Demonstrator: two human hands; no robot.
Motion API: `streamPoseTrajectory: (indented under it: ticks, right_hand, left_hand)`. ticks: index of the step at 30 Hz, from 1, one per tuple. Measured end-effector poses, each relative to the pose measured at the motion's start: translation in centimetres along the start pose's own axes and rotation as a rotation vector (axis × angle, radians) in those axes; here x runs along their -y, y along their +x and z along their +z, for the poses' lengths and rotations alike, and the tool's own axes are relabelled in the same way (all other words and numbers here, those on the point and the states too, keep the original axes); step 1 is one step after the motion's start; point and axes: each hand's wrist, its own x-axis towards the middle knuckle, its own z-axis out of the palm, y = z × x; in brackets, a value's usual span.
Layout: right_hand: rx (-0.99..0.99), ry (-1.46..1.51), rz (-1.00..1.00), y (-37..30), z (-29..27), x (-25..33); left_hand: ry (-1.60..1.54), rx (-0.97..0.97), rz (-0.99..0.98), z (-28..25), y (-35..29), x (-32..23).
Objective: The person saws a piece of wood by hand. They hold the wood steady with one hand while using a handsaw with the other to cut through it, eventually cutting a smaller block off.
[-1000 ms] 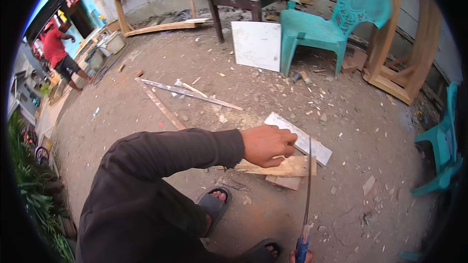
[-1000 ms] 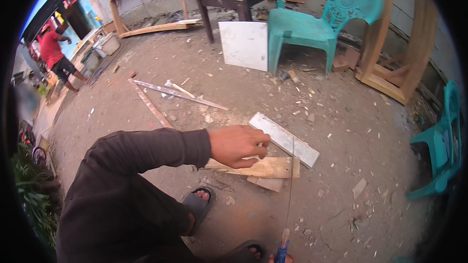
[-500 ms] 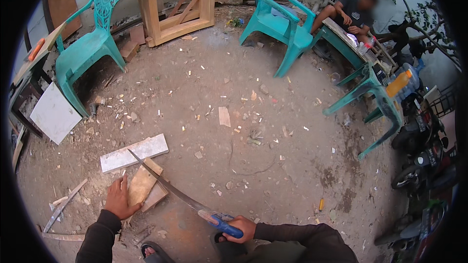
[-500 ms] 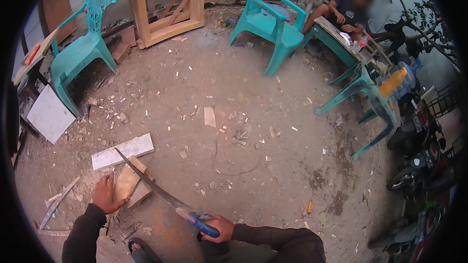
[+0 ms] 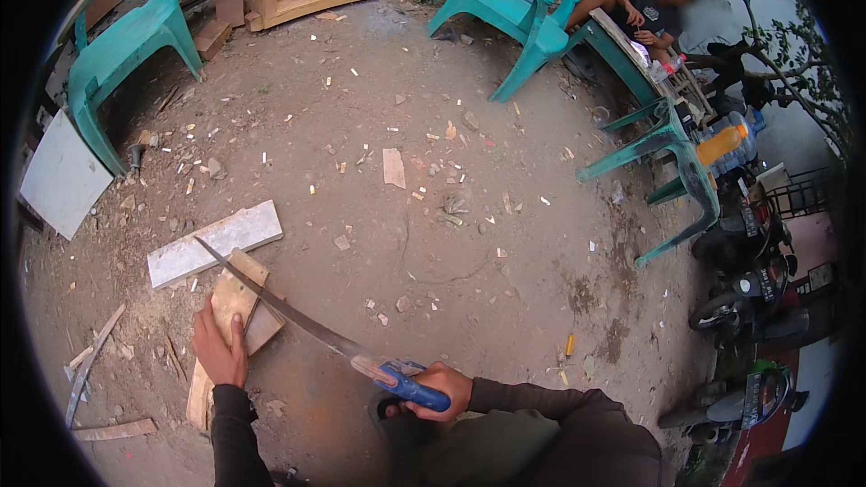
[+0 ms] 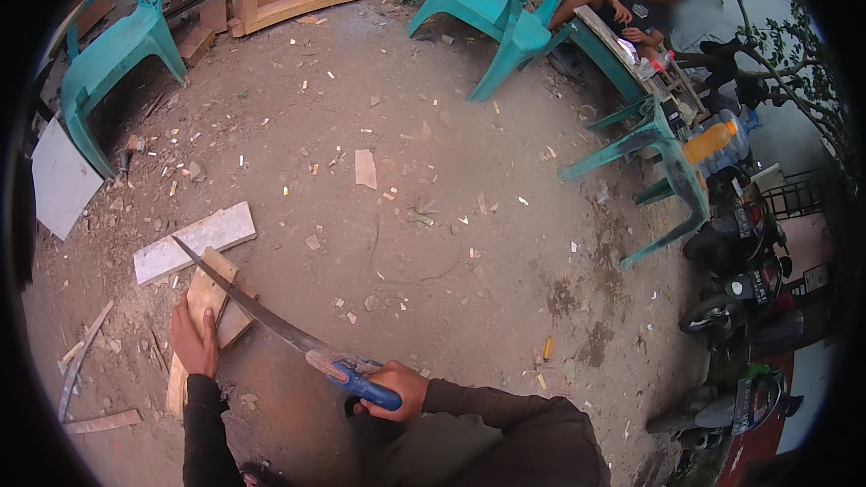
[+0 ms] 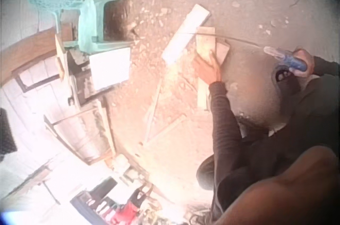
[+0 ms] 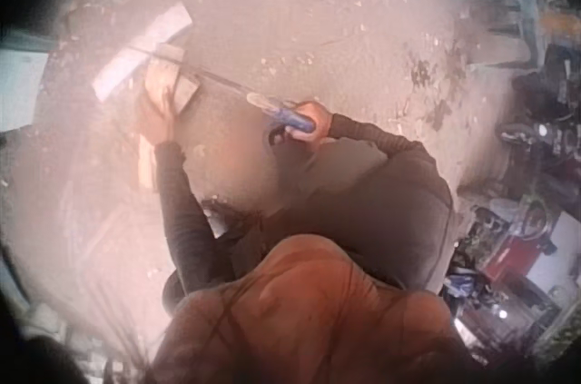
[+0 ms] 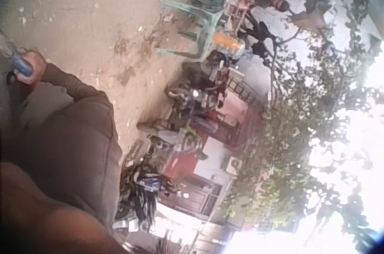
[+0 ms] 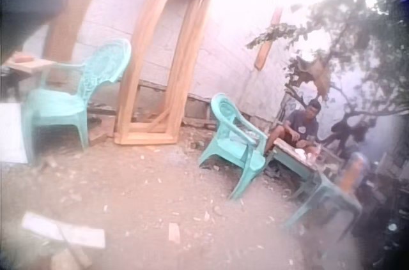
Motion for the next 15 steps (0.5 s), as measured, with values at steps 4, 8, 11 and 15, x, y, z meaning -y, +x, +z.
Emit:
streamPoseTrajectory:
  ticks: [4,8,11,15]
  right_hand:
    - [-0.065,-0.224,0.241,-4.9,-1.1,-0.2]
    - [-0.127,-0.306,0.109,-3.0,1.5,2.3]
    - [-0.087,-0.209,0.192,-2.1,3.1,2.7]
    - [-0.236,-0.028,0.185,-0.5,4.4,4.3]
  left_hand:
    - [0.03,0.155,0.156,3.3,-0.1,-3.3]
    - [0.152,0.171,0.186,2.4,1.5,-1.8]
    - [0.155,0.133,0.184,1.8,1.8,-0.6]
    - [0.218,0.184,0.08,2.1,2.0,-2.2]
